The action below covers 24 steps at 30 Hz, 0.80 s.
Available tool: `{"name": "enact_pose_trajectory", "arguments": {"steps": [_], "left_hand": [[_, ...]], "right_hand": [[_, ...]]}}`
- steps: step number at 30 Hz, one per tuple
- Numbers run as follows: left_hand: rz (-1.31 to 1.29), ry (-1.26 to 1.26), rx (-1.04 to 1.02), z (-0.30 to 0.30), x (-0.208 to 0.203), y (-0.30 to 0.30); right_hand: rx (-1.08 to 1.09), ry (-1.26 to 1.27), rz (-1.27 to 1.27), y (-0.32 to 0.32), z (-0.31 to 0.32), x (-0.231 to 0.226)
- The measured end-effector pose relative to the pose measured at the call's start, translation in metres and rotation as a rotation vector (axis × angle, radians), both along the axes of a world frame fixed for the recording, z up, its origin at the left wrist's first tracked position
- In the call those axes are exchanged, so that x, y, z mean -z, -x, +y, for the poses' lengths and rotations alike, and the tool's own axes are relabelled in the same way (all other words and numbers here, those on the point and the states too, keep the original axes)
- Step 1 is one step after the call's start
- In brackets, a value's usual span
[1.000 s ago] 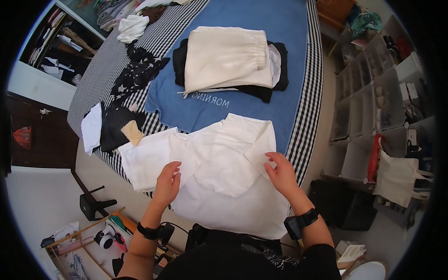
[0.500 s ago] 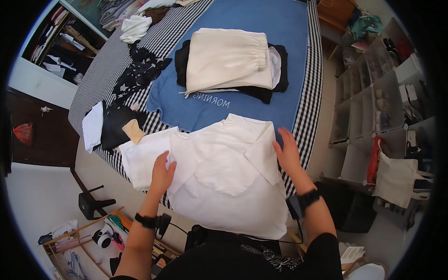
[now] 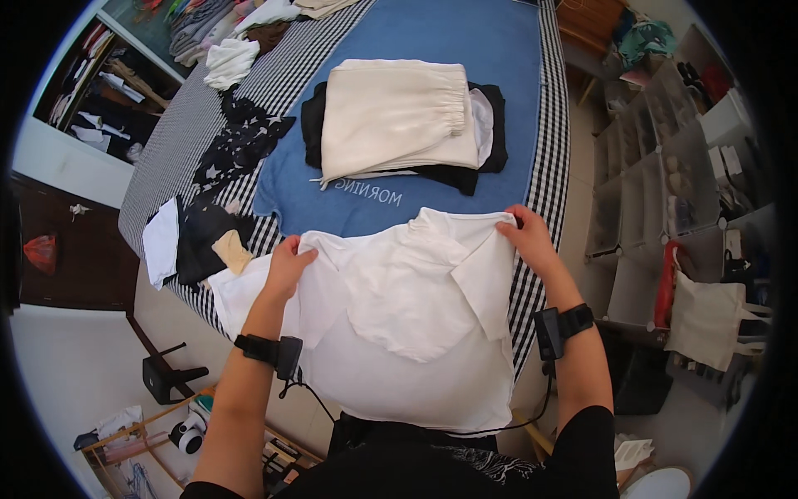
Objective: Folding various pieces of clothing, including shirts and pants, on a bed.
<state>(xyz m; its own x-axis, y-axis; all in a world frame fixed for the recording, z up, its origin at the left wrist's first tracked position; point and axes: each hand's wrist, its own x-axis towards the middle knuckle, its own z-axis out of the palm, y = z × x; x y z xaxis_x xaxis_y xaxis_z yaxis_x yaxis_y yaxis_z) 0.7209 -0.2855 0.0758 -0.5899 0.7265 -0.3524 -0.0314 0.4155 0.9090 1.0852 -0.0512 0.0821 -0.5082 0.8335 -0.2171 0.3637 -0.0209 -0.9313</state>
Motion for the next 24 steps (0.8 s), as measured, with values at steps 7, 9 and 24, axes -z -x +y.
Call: {"name": "enact_pose_trajectory", "arguments": {"steps": [7,9,24], "left_hand": [[-0.023,-0.242,-0.089,0.085,-0.042,-0.001],[0.021,-0.226,-0.018,0.093,-0.017,0.008],[0.820,0.085,0.288,-0.148,0.004,-0.102]], "right_hand": [[0.252,-0.183,-0.007,-0.016,0.036,-0.006],[0.253,-0.137,-0.130,-0.011,0.036,0.012],[-0.083,-0.463,-0.473,-0.080,-0.202,0.022]]}}
